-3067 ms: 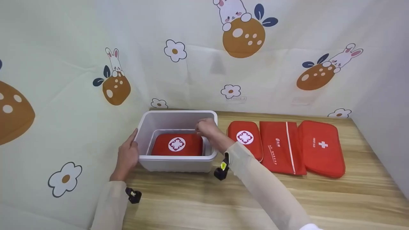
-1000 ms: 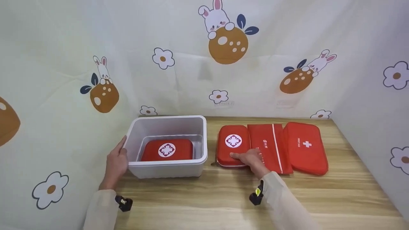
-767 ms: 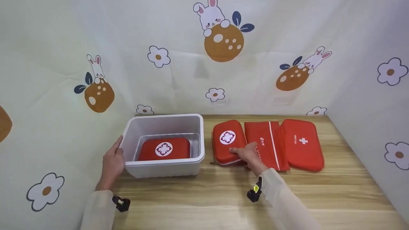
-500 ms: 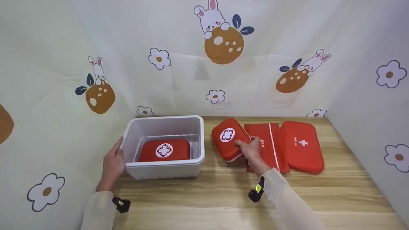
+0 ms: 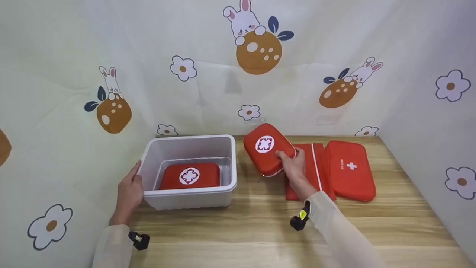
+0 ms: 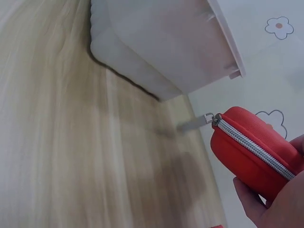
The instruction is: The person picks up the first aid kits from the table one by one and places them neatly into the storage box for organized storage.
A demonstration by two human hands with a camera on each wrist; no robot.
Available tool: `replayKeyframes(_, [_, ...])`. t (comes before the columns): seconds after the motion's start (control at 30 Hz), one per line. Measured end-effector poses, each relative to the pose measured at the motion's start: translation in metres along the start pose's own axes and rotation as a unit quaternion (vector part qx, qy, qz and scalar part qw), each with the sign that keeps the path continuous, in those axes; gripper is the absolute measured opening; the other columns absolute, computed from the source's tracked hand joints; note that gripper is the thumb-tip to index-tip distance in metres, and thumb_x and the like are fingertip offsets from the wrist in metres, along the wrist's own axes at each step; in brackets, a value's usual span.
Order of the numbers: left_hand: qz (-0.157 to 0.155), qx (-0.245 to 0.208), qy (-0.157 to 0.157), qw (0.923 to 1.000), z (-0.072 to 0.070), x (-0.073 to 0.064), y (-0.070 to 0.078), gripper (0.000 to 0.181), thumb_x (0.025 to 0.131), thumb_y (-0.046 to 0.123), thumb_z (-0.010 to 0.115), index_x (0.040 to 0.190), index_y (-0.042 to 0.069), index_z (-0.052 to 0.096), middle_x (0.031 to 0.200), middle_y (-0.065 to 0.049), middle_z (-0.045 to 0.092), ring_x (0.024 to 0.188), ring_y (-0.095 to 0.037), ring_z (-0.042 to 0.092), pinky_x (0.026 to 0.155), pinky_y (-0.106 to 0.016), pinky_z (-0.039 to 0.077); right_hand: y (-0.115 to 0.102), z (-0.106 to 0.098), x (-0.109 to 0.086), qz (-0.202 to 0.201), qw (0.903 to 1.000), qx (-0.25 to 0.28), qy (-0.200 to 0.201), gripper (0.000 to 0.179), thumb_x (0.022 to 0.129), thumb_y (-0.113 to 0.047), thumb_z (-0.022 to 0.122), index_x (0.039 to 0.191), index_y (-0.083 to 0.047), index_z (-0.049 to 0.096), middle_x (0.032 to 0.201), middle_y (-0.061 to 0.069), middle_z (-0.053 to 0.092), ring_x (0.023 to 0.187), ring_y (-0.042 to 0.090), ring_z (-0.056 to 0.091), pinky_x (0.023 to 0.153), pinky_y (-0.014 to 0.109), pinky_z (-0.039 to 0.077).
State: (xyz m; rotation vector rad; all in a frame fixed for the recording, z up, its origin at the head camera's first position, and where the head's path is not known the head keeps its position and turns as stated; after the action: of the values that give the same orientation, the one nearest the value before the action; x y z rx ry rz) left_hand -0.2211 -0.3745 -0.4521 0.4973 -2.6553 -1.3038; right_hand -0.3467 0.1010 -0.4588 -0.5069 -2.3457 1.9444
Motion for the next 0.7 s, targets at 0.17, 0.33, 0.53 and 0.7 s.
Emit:
replayKeyframes(0.17, [-0.004, -0.001, -0.006, 1.0000, 0.000, -0.001, 0.000, 0.055, 0.107, 0.020, 0.016, 0.162, 0.022, 0.012, 0.168, -0.009, 0.013, 0.155, -0.038, 0.015, 0.123, -0.060, 0.020, -0.013, 0.002, -0.002, -0.001, 0.9999, 0.014, 0.004, 0.068, 0.089, -0.032, 0.069, 0.144, -0.010, 0.037, 0.134, 0.015, 0.056, 0.112, 0.026, 0.058, 0.102, 0.036, 0.047])
replayKeyframes(0.33, [-0.006, -0.004, -0.008, 0.9999, 0.001, -0.001, 0.000, 0.055, 0.107, 0.022, 0.016, 0.162, 0.023, 0.011, 0.168, -0.008, 0.013, 0.155, -0.037, 0.015, 0.124, -0.060, 0.020, -0.026, 0.004, -0.004, 0.004, 0.9997, 0.024, 0.001, 0.071, 0.089, -0.033, 0.070, 0.146, -0.007, 0.036, 0.136, 0.016, 0.054, 0.113, 0.026, 0.058, 0.105, 0.036, 0.049])
replayKeyframes(0.53, [-0.007, -0.001, -0.004, 1.0000, 0.000, 0.000, 0.000, 0.056, 0.106, 0.019, 0.016, 0.162, 0.020, 0.015, 0.167, -0.010, 0.016, 0.155, -0.038, 0.017, 0.124, -0.060, 0.019, -0.037, 0.010, -0.010, -0.007, 0.9986, 0.050, 0.014, 0.069, 0.088, -0.032, 0.071, 0.143, -0.007, 0.037, 0.134, 0.014, 0.054, 0.112, 0.025, 0.060, 0.104, 0.036, 0.053])
replayKeyframes(0.7, [-0.005, -0.003, 0.003, 1.0000, -0.001, 0.000, 0.000, 0.056, 0.105, 0.017, 0.016, 0.162, 0.019, 0.017, 0.167, -0.012, 0.019, 0.155, -0.038, 0.018, 0.125, -0.058, 0.019, -0.045, 0.020, -0.016, -0.029, 0.9959, 0.085, 0.012, 0.068, 0.089, -0.031, 0.071, 0.142, -0.005, 0.038, 0.135, 0.016, 0.054, 0.113, 0.025, 0.061, 0.106, 0.035, 0.051])
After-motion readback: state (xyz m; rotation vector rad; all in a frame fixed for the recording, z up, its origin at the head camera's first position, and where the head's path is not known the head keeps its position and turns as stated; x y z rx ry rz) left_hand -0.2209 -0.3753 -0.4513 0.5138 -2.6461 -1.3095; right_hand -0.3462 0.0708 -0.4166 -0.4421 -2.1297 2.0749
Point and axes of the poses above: each hand's wrist, its own x-axis towards the middle knuckle, its own z-axis out of the palm, y = z × x, the point moved 6 cm from there along x, towards the middle knuckle
